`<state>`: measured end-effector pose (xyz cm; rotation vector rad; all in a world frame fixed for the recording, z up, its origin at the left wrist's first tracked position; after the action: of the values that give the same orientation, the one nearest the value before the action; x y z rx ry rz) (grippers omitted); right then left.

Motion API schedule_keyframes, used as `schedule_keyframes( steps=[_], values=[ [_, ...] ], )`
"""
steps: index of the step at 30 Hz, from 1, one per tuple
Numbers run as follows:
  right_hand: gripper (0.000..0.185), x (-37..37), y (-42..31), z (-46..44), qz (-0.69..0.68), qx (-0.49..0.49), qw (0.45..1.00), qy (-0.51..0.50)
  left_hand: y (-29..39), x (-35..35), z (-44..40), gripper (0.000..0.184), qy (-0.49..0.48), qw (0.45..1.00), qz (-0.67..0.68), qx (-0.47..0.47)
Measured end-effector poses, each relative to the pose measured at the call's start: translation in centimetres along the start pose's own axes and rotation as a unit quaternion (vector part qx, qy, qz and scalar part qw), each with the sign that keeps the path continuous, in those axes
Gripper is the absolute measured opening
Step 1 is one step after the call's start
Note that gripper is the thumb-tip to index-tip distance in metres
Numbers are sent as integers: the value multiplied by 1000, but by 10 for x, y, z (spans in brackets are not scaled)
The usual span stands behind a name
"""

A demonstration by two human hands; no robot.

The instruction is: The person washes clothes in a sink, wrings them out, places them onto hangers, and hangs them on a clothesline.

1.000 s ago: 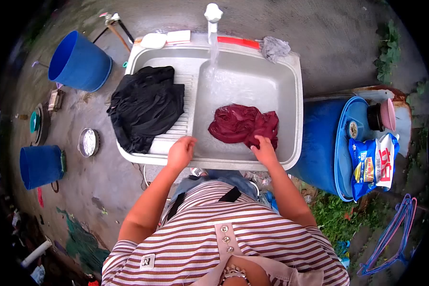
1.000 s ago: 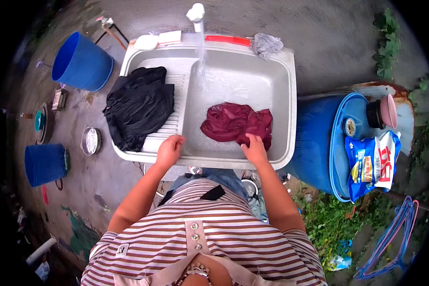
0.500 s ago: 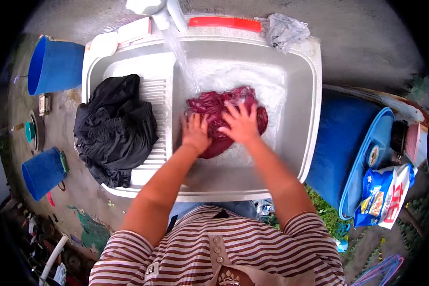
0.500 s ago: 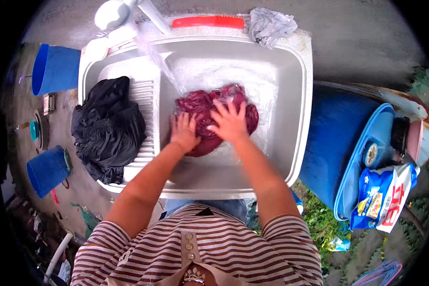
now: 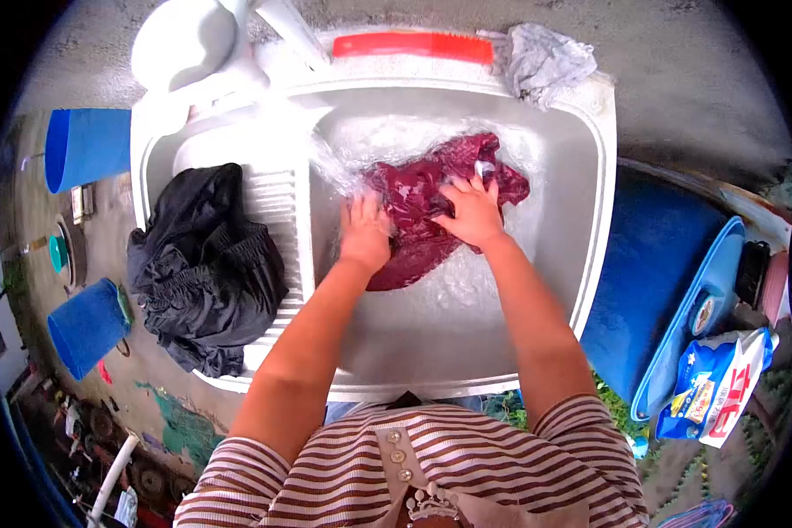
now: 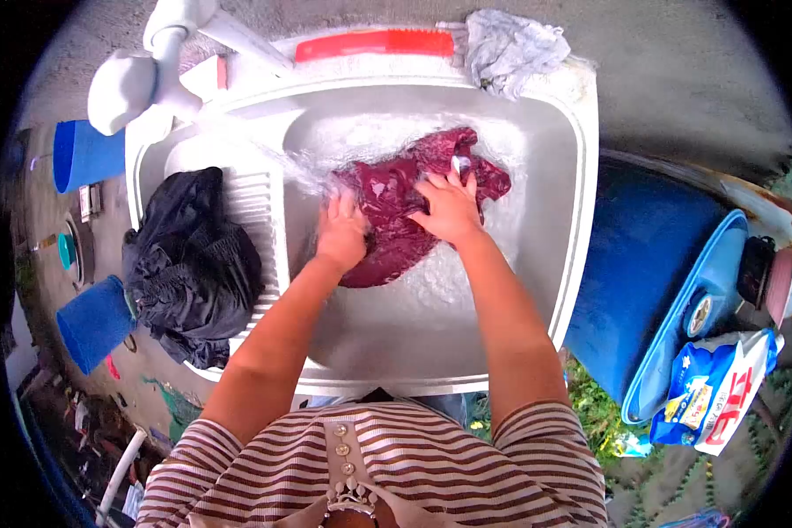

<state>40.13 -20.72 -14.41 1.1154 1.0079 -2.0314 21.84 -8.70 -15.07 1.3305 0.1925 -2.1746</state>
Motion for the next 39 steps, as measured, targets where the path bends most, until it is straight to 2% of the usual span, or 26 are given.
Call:
schedule_keyframes(
  steps=[1, 2, 3, 5, 6, 7, 8, 9, 10, 12, 13, 14, 16, 19, 21, 23, 25, 27, 29, 31, 32, 33, 34, 35, 37, 39],
  values=[
    [45, -3, 5, 0, -50, 23, 998, -13, 3, -7, 9, 44, -1, 996, 90, -11],
    [40, -4, 27, -4, -210, 37, 977, 22, -4, 8, 15, 56, 151, 969, 192, 26],
    [50, -10, 32, -2, -200, 74, 969, 124, -1, 0, 31, 56, 153, 970, 190, 22],
    [70, -30, 20, 16, -96, 171, 915, 351, -3, -11, 66, 69, 221, 848, 453, -167],
    [85, -10, 17, 16, -116, 225, 920, 298, 2, 1, 73, 80, 128, 796, 524, -274],
    [86, 14, 5, 20, -81, 226, 944, 226, 0, 1, 74, 80, 130, 797, 523, -274],
    [77, 14, -21, 24, -128, 280, 944, 114, 7, 9, 70, 86, -69, 592, 741, -308],
    [64, 47, -19, 25, -370, 159, 897, 182, 23, 7, 68, 93, -262, 311, 864, -298],
    [51, 20, -55, 38, -421, 208, 881, 59, 28, -3, 62, 97, -257, 307, 871, -285],
    [36, -7, -123, 70, -474, 122, 870, 62, 22, -6, 43, 96, -225, 282, 892, -274],
    [34, -4, -146, 86, -447, 63, 887, 95, 15, 5, 39, 90, -196, 256, 905, -278],
    [31, -36, -175, 109, -412, -7, 891, 193, 19, -23, 51, 65, -209, 235, 930, -191],
    [29, -41, -198, 121, -431, -32, 875, 216, 16, 46, 44, 50, -162, 259, 933, -187],
    [26, -19, -161, 93, -277, 3, 922, 272, 20, 48, 58, 28, -191, 191, 962, -35],
    [26, 0, -109, 61, -232, 143, 937, 217, 40, -37, 88, 27, -132, 377, 888, -230],
    [29, -8, -58, 41, -131, 229, 964, 24, 36, -31, 90, 32, -145, 452, 856, -207],
    [30, 8, -21, 48, -171, 269, 948, 18, 42, -57, 103, 37, -116, 490, 840, -201],
    [32, -1, 3, 59, -172, 282, 940, 80, 40, -54, 106, 40, -69, 480, 847, -217],
    [39, -4, 32, 69, -220, 218, 934, 181, 34, -40, 111, 44, -26, 471, 849, -237],
    [51, -10, 55, 77, -167, 257, 920, 244, 13, -20, 110, 62, 28, 690, 695, -198],
    [51, -11, 51, 76, -167, 259, 920, 243, 10, -34, 121, 69, 32, 859, 456, -233],
    [58, -18, 31, 72, -114, 181, 947, 242, 12, -30, 122, 72, 172, 921, 307, -167],
    [64, -23, 5, 69, -61, 100, 965, 237, 20, -41, 116, 73, 196, 943, 250, -104],
    [67, -22, -28, 66, 29, 120, 984, 132, 30, -53, 106, 75, 219, 956, 190, -40],
    [66, 19, -42, 49, 73, 87, 990, 89, 44, -38, 77, 81, 171, 973, 138, 67],
    [65, 35, -49, 35, 66, 107, 988, 94, 44, -5, 48, 88, 102, 987, 95, 76]
  ],
)
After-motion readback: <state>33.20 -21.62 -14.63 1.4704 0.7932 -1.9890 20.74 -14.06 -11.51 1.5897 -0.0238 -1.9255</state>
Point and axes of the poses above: each hand's wrist, its own z-axis away from the middle knuckle, its own x-axis out of the palm, y = z × x, the point moved 3 cm from there along -z, towards the middle knuckle, and after that the axes turned 1 degree about z, right-handed, at the moved point
